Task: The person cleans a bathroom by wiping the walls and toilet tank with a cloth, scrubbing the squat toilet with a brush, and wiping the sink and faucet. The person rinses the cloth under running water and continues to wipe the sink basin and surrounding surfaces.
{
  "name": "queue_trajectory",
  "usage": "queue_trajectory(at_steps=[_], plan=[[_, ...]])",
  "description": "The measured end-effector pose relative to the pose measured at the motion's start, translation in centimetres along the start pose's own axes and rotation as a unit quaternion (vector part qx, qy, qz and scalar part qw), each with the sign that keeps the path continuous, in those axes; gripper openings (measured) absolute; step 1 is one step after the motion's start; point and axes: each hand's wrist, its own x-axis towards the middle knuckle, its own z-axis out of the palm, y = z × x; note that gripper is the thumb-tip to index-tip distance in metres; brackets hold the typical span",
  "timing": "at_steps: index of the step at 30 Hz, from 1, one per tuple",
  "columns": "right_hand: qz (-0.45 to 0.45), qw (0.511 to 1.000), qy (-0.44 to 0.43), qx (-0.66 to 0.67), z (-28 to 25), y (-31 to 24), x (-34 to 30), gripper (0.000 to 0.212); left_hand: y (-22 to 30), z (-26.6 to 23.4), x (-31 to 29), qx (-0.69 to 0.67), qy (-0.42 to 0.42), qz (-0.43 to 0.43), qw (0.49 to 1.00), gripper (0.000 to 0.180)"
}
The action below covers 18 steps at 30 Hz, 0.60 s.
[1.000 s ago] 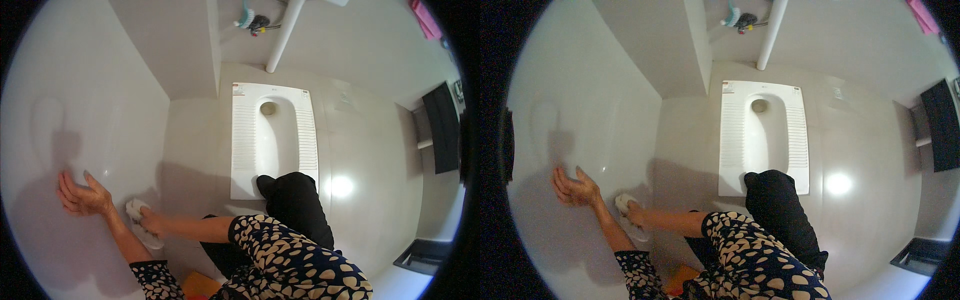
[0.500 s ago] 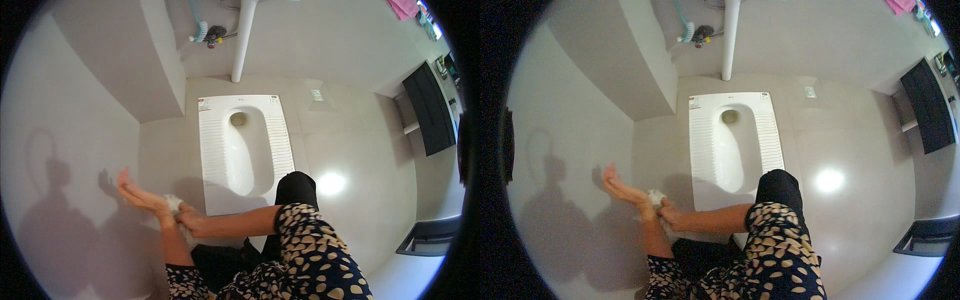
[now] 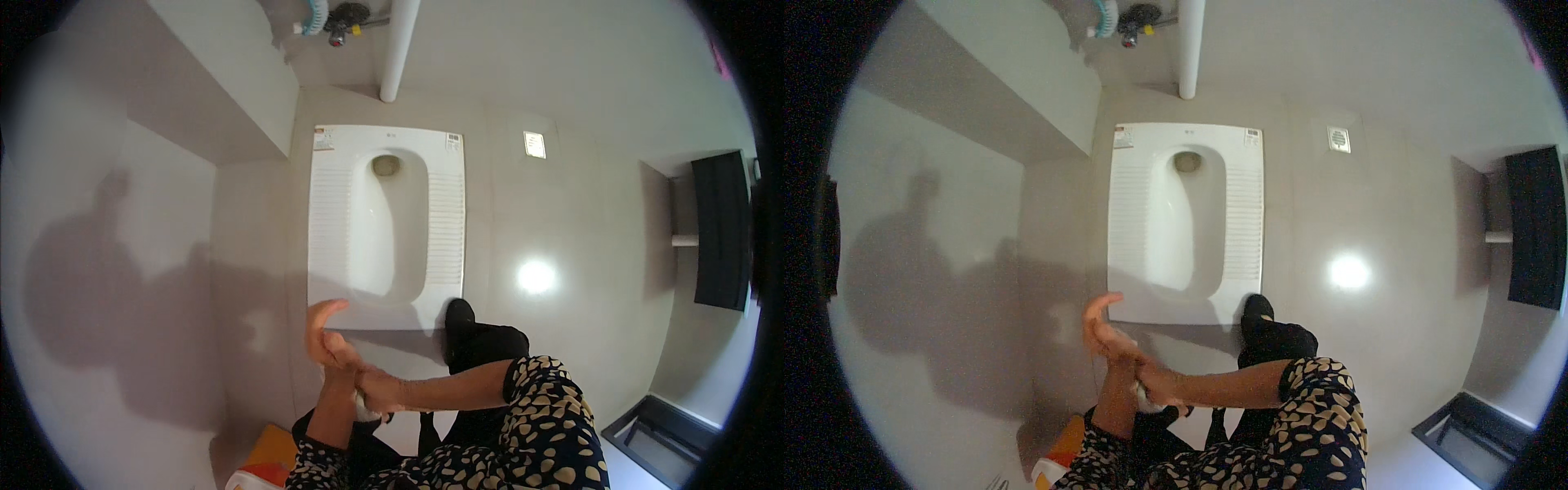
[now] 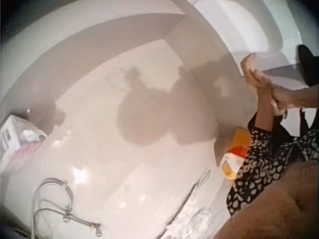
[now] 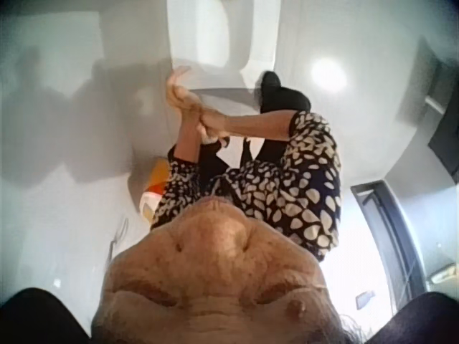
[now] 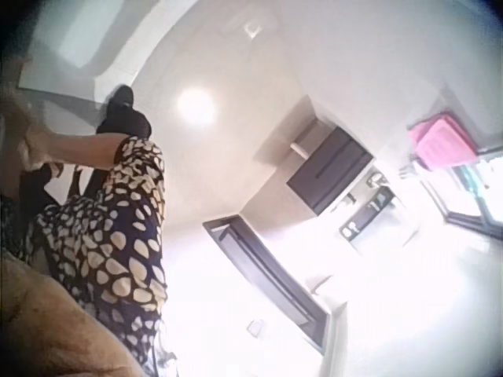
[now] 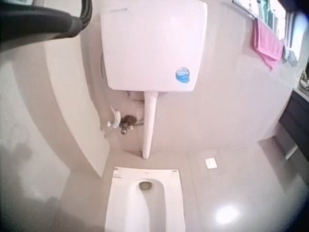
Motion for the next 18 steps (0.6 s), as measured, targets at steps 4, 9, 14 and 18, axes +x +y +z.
queue_trajectory(at_steps=[4,9,14,18], plan=[[-0.177,0.970,-0.003,0.166,-0.3,0.1,-0.6,0.040,0.2,0.3,0.1,0.045,-0.014,-0.027,0.999,0.042],[-0.161,0.980,-0.113,0.024,-1.9,3.3,-0.6,0.032,7.4,3.2,1.7,-0.001,-0.073,-0.091,0.993,0.041],[-0.175,0.974,-0.140,0.014,4.2,5.4,-8.8,0.029,10.7,2.2,2.0,0.002,-0.061,-0.108,0.992,0.031],[-0.246,0.916,-0.045,-0.315,7.0,2.5,-13.8,0.031,15.6,3.3,5.9,0.036,-0.114,-0.075,0.990,0.024]])
